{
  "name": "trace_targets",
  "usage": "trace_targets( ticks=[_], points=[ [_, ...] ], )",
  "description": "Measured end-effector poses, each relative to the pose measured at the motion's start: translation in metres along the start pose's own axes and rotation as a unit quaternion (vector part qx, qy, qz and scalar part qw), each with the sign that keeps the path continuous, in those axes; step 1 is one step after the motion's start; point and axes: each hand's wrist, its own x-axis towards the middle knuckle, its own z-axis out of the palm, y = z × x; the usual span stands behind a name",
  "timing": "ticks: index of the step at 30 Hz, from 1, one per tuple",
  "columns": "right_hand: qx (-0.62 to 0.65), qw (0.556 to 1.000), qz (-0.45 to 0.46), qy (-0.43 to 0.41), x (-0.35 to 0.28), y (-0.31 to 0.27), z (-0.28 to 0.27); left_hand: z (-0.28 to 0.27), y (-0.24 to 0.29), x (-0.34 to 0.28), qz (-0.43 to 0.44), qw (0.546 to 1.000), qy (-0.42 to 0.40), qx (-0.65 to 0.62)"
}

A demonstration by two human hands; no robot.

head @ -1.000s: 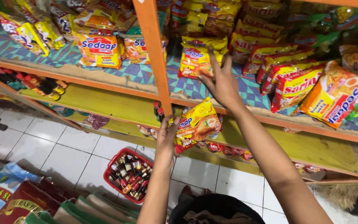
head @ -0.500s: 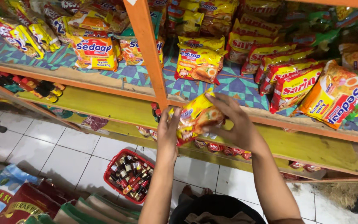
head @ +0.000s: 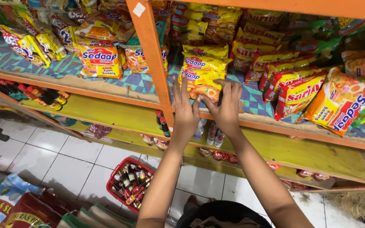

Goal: The person organizes numerous noodle packets on wooden shelves, moving them from a lower basket or stack and arranging them neatly on different shelf levels.

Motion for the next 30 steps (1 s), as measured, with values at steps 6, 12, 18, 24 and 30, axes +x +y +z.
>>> trace_targets(
  ticks=[6, 12, 18, 24, 30],
  points=[
    [0.197, 0.98, 0.01, 0.01, 0.007, -0.002, -0.001, 0.001, -0.02, 0.013, -0.021, 0.999, -0.019, -0.015],
    [0.164, 0.985, 0.036, -0.033, 0.002, 0.005, 0.005, 0.007, -0.039, 0.018, -0.012, 0.997, -0.035, -0.065],
    [0.104, 0.994, 0.036, -0.022, 0.001, 0.001, 0.005, 0.005, -0.036, 0.013, -0.004, 0.999, -0.027, -0.037],
    [0.085, 0.991, 0.086, -0.049, 0.003, -0.011, -0.002, 0.007, -0.014, 0.003, 0.001, 1.0, -0.01, -0.019],
    [0.072, 0.997, -0.012, 0.003, 0.004, -0.008, 0.005, 0.006, -0.024, 0.013, 0.015, 0.998, -0.024, -0.054]
  ],
)
